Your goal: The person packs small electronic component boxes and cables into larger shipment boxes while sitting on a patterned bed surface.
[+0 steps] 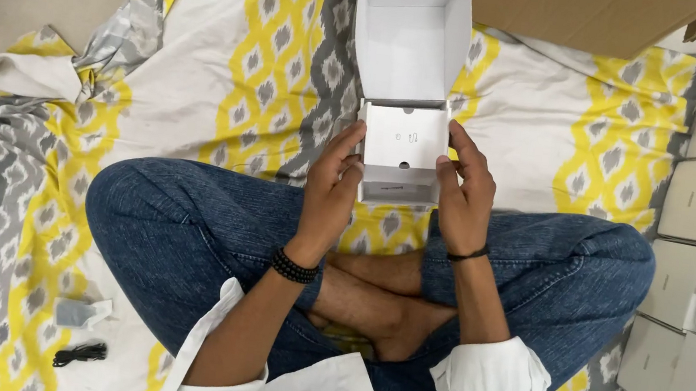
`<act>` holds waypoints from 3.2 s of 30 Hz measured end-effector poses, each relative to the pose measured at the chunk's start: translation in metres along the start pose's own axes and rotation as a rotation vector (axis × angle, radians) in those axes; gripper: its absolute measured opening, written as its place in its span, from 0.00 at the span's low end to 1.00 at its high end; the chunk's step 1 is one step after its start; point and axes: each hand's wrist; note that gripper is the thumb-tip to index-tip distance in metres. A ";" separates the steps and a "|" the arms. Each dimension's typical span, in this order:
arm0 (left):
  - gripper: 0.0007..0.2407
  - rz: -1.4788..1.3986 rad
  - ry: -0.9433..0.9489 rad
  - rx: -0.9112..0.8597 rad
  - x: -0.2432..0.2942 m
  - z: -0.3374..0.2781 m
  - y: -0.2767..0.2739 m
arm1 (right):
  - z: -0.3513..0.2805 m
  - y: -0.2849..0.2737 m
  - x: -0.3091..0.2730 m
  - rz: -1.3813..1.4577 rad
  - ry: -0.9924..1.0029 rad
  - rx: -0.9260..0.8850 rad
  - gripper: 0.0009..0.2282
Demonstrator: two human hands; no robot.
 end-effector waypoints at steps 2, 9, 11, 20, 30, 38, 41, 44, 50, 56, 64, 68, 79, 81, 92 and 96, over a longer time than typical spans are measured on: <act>0.21 0.026 0.023 -0.017 0.002 -0.001 0.000 | -0.003 -0.002 -0.002 -0.049 -0.030 0.030 0.21; 0.21 0.012 0.137 -0.027 0.007 -0.004 0.001 | -0.008 -0.010 -0.010 -0.019 -0.064 0.023 0.21; 0.21 -0.047 0.078 -0.019 -0.003 -0.003 0.002 | -0.005 -0.010 -0.002 0.004 -0.060 0.014 0.21; 0.20 0.128 0.033 0.006 -0.021 0.003 0.008 | 0.005 -0.002 0.014 -0.298 -0.005 0.030 0.22; 0.28 0.409 0.078 -0.083 -0.004 0.006 0.006 | 0.003 -0.002 0.022 -0.529 -0.260 0.024 0.24; 0.39 0.653 0.264 -0.267 -0.020 0.023 -0.011 | 0.006 -0.001 0.032 -0.702 -0.264 0.024 0.27; 0.38 0.640 0.199 -0.271 -0.015 0.026 -0.013 | 0.006 -0.001 0.034 -0.703 -0.248 0.020 0.29; 0.37 0.694 0.202 -0.241 -0.027 0.023 -0.013 | 0.006 0.000 0.034 -0.735 -0.226 0.011 0.29; 0.36 0.840 0.280 -0.155 -0.030 0.023 -0.011 | 0.006 0.006 0.034 -0.830 -0.162 0.013 0.26; 0.30 1.082 0.293 -0.237 -0.029 0.025 0.001 | 0.001 0.000 0.022 -0.659 -0.202 0.026 0.32; 0.29 1.250 0.395 -0.279 -0.048 0.039 0.036 | 0.006 -0.005 0.028 -0.602 -0.177 0.003 0.35; 0.33 1.186 0.473 -0.178 -0.046 0.047 0.032 | 0.014 -0.006 0.010 -0.453 -0.037 -0.026 0.32; 0.37 -0.211 -0.145 -0.002 -0.045 0.133 -0.010 | 0.142 -0.006 -0.006 0.382 0.321 -0.333 0.34; 0.37 -0.264 -0.155 -0.035 -0.037 0.128 -0.016 | 0.137 -0.010 -0.010 0.409 0.347 -0.366 0.36; 0.36 -0.338 -0.134 0.058 0.008 0.038 -0.021 | 0.044 -0.036 -0.005 0.588 0.200 -0.340 0.37; 0.34 -0.296 -0.121 0.052 -0.005 0.027 -0.014 | 0.043 -0.037 0.017 0.576 0.170 -0.342 0.37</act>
Point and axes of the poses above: each hand's wrist, its own z-axis towards the middle knuckle, its own y-axis out of the palm, x = y × z, and after that the axes turned 12 degrees about y, right-handed
